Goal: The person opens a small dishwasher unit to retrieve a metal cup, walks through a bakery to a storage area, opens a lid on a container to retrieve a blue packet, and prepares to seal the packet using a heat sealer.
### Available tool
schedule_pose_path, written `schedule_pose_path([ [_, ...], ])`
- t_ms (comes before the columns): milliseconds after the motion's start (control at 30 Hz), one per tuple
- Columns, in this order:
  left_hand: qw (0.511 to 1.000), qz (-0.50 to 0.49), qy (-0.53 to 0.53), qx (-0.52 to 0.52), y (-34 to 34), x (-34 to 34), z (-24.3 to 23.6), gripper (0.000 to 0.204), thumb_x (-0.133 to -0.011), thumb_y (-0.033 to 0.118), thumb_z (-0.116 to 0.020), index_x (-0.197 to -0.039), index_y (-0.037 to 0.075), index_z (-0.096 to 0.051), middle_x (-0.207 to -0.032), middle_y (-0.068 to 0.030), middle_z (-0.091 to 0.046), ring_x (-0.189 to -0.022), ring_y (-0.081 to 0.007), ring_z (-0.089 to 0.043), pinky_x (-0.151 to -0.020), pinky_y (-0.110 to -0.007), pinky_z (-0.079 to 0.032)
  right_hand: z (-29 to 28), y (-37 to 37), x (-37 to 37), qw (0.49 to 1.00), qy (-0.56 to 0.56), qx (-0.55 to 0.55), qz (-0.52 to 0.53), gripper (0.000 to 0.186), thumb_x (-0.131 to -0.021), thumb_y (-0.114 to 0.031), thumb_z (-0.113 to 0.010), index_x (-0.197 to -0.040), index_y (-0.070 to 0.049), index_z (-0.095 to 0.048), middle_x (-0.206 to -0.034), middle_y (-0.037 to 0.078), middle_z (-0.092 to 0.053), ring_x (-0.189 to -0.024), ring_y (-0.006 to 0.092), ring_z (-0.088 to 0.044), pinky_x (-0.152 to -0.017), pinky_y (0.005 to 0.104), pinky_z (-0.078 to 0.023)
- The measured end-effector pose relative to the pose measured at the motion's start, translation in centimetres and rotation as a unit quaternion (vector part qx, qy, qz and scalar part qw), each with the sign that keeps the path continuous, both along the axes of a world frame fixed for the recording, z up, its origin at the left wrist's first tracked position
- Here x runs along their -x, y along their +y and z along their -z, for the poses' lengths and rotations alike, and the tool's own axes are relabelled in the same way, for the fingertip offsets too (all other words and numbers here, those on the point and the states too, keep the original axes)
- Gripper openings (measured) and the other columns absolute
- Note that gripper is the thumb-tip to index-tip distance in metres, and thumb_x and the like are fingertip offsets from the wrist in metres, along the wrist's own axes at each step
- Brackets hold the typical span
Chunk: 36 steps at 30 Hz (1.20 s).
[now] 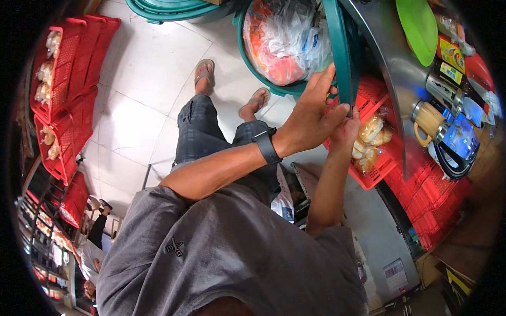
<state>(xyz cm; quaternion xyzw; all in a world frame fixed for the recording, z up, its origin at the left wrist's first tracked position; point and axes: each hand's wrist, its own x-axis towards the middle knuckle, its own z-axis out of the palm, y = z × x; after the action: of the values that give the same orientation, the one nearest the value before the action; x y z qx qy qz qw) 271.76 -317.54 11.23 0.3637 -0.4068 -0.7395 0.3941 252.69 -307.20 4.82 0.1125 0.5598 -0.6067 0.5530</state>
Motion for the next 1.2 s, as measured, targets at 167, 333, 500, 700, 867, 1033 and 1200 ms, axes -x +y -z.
schedule_pose_path([
  [167,0.971,0.014,-0.071,0.230,0.6,0.0,5.4,0.057,-0.082,0.006,-0.065,-0.136,-0.001,-0.047,-0.128,-0.0208,-0.050,-0.114,-0.0349,-0.053,-0.097,-0.039,-0.045,-0.7,0.3,2.5,0.954,-0.218,0.188,0.080,0.040,-0.104,-0.035,-0.035,-0.108,0.000,-0.055,-0.095,0.013,-0.063,-0.082,0.0247,-0.056,-0.072,0.0385,-0.052],
  [333,0.902,0.128,-0.267,0.313,-0.1,2.4,20.6,0.054,-0.077,0.012,-0.070,-0.128,0.005,-0.053,-0.131,-0.0181,-0.054,-0.118,-0.0390,-0.053,-0.100,-0.044,-0.044,-4.7,-2.9,0.5,0.966,-0.162,0.127,0.157,0.022,-0.098,-0.015,-0.047,-0.103,0.005,-0.055,-0.093,0.015,-0.058,-0.078,0.0217,-0.052,-0.070,0.0326,-0.052],
  [500,0.691,0.245,-0.498,0.463,-5.1,0.7,26.3,0.070,-0.083,0.047,-0.064,-0.140,0.012,-0.045,-0.132,-0.0116,-0.052,-0.119,-0.0285,-0.051,-0.096,-0.045,-0.039,-6.4,-3.5,2.1,0.963,-0.175,0.159,0.132,0.029,-0.098,-0.016,-0.049,-0.112,0.008,-0.054,-0.099,0.018,-0.056,-0.089,0.0267,-0.053,-0.079,0.0384,-0.055],
  [700,0.648,0.207,-0.561,0.472,-6.6,-4.0,25.4,0.062,-0.088,0.049,-0.061,-0.136,0.012,-0.047,-0.115,-0.0128,-0.060,-0.100,-0.0276,-0.062,-0.084,-0.044,-0.039,-8.3,-6.0,2.5,0.950,-0.210,0.194,0.124,0.035,-0.100,-0.022,-0.047,-0.114,0.010,-0.051,-0.105,0.021,-0.058,-0.093,0.0285,-0.054,-0.084,0.0411,-0.055],
  [867,0.637,0.203,-0.619,0.413,-8.7,-7.7,24.8,0.057,-0.095,0.043,-0.054,-0.144,0.017,-0.041,-0.090,-0.0125,-0.071,-0.075,-0.0288,-0.068,-0.082,-0.049,-0.039,-8.4,-5.7,3.2,0.945,-0.228,0.203,0.120,0.039,-0.102,-0.027,-0.044,-0.119,0.008,-0.051,-0.111,0.022,-0.059,-0.097,0.0316,-0.056,-0.086,0.0436,-0.053],
  [1033,0.794,-0.049,-0.556,0.242,-13.0,-6.7,22.7,0.038,-0.090,0.035,-0.056,-0.116,0.006,-0.058,-0.085,-0.0268,-0.065,-0.084,-0.0390,-0.065,-0.071,-0.049,-0.050,-8.3,-5.6,3.0,0.939,-0.232,0.224,0.117,0.042,-0.103,-0.028,-0.042,-0.123,0.008,-0.049,-0.116,0.024,-0.056,-0.101,0.0331,-0.055,-0.089,0.0452,-0.053],
  [1200,0.903,-0.196,-0.244,0.296,-15.2,2.4,17.2,0.025,-0.088,0.023,-0.055,-0.091,-0.001,-0.061,-0.075,-0.0247,-0.063,-0.070,-0.0444,-0.061,-0.064,-0.051,-0.049,-8.6,-5.6,2.7,0.929,-0.258,0.238,0.114,0.042,-0.103,-0.028,-0.042,-0.124,0.009,-0.047,-0.118,0.024,-0.055,-0.105,0.0329,-0.054,-0.091,0.0452,-0.053],
])
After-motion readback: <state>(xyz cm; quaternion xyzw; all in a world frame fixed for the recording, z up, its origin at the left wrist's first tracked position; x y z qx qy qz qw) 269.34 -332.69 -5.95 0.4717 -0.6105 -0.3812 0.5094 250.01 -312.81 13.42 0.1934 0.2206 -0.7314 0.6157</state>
